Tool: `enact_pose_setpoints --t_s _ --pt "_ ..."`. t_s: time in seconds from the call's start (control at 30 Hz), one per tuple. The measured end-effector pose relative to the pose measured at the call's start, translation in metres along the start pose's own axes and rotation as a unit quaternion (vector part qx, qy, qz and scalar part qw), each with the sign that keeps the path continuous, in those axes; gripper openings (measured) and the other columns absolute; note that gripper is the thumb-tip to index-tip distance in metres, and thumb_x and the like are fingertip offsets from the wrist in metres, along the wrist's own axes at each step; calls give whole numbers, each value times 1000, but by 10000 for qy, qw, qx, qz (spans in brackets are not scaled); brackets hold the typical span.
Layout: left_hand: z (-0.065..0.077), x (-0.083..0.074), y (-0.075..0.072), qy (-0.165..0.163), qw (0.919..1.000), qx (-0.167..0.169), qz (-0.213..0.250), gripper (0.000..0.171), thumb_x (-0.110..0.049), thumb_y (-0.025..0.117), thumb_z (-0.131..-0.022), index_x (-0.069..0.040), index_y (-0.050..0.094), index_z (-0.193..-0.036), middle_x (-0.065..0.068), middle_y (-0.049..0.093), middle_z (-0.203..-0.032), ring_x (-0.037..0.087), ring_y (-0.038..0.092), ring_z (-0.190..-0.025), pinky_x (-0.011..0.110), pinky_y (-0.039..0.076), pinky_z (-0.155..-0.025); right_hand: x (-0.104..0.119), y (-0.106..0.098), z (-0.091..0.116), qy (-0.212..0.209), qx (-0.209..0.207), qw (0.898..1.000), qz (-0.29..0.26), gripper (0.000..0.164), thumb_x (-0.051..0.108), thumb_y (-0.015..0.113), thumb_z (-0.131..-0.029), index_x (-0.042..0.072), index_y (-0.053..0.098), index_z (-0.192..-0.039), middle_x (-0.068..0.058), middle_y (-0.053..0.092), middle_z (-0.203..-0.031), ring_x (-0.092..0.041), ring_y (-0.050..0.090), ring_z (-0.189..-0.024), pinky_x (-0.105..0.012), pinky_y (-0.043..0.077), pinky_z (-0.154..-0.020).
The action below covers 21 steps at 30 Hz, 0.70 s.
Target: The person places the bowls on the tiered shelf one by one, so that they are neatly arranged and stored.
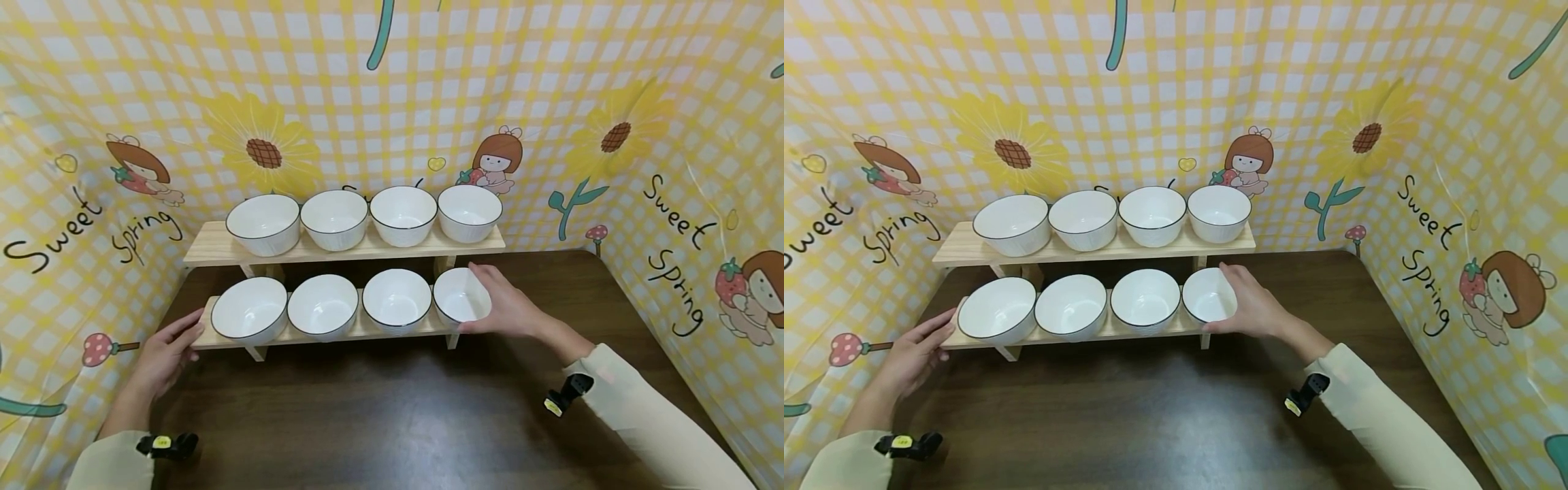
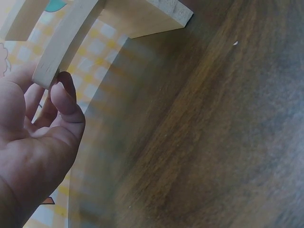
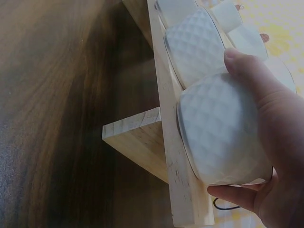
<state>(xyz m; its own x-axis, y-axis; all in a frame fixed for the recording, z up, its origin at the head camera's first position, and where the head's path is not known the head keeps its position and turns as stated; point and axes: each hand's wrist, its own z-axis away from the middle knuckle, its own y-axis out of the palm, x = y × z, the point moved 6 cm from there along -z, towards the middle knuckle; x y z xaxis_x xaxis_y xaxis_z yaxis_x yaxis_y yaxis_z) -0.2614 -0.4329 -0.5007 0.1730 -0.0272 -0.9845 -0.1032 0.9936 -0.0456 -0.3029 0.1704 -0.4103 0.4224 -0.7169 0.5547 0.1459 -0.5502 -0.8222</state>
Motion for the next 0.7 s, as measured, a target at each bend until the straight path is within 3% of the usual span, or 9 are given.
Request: enact_pose_setpoints --t_s 0.7 --pt "2 -3 2 39 10000 -3 32 48 -28 71 -98 -30 60 -144 -26 63 -106 7 61 -73 22 55 -61 0 0 -2 94 159 9998 -25 124 47 92 -71 -4 21 -160 -26 25 -159 -43 40 -138 -60 42 -107"
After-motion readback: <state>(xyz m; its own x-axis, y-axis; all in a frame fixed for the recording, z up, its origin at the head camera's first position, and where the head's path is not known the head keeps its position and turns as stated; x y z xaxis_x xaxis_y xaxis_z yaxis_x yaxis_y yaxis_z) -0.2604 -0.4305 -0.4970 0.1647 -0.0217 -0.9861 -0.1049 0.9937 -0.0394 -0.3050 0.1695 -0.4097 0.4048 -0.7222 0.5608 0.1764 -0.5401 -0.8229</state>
